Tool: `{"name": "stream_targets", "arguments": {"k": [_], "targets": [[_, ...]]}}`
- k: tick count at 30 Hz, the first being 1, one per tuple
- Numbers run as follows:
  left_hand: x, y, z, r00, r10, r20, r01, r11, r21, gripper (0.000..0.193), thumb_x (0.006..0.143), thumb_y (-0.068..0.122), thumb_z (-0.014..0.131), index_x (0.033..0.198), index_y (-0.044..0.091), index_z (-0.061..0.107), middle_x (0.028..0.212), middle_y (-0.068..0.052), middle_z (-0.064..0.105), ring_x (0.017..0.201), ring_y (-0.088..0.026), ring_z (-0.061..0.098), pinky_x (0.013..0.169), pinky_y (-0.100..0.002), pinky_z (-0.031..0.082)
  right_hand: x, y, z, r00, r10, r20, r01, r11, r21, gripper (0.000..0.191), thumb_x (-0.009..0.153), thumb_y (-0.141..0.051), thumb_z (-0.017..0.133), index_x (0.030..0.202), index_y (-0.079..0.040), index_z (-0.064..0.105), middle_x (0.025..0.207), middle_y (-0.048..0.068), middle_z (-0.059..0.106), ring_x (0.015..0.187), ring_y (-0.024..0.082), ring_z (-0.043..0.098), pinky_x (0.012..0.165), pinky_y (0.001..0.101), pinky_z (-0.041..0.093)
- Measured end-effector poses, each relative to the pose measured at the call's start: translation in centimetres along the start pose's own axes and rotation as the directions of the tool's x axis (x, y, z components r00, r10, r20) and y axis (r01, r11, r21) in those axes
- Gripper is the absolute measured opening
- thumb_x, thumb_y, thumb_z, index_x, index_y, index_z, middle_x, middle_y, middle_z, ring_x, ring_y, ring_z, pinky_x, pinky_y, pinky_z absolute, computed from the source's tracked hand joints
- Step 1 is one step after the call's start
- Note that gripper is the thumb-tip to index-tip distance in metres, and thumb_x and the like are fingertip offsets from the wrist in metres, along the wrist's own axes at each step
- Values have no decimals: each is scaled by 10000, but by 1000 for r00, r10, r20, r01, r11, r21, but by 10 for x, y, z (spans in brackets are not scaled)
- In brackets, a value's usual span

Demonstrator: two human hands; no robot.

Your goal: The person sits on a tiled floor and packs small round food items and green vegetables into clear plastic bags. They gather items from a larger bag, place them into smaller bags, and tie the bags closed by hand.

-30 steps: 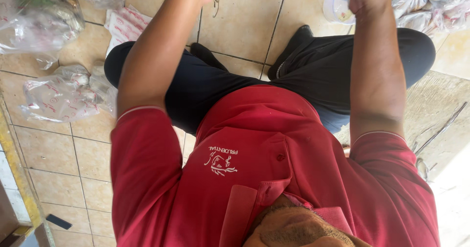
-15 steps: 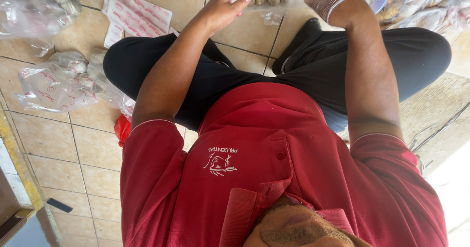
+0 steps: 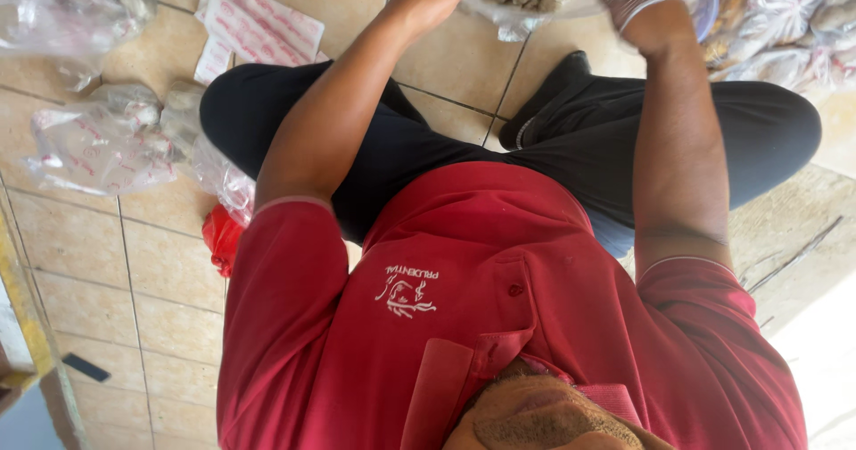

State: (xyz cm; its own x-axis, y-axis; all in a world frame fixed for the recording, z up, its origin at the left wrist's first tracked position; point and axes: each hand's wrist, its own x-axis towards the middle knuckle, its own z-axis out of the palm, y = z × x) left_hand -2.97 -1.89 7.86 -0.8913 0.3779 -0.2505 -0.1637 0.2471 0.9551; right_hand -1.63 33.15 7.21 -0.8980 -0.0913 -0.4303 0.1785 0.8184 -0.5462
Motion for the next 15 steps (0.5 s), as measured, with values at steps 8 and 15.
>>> {"name": "stream_targets", "arguments": {"k": [8, 15], "targets": [[-1, 8, -14, 994, -69, 79, 62, 995, 81, 368, 986, 367, 639, 1165, 47, 672, 1057, -103, 746, 926, -247, 711, 802, -380, 571, -3, 17, -20, 932, -144, -332, 361, 312, 878, 161, 1195, -82, 652, 1039, -69, 612, 824, 42, 541, 695, 155, 490, 657, 295, 411], [-10, -41, -48, 959, -260, -115, 281, 931, 234, 294, 956, 311, 651, 1091, 55, 706, 1039, -140, 741, 942, -313, 710, 791, -405, 547, -73, -66, 63, 787, -538, 300, 574, 818, -40, 136, 992, -147, 676, 1078, -42, 688, 1034, 164, 696, 976, 357, 648, 894, 454, 515]]}}
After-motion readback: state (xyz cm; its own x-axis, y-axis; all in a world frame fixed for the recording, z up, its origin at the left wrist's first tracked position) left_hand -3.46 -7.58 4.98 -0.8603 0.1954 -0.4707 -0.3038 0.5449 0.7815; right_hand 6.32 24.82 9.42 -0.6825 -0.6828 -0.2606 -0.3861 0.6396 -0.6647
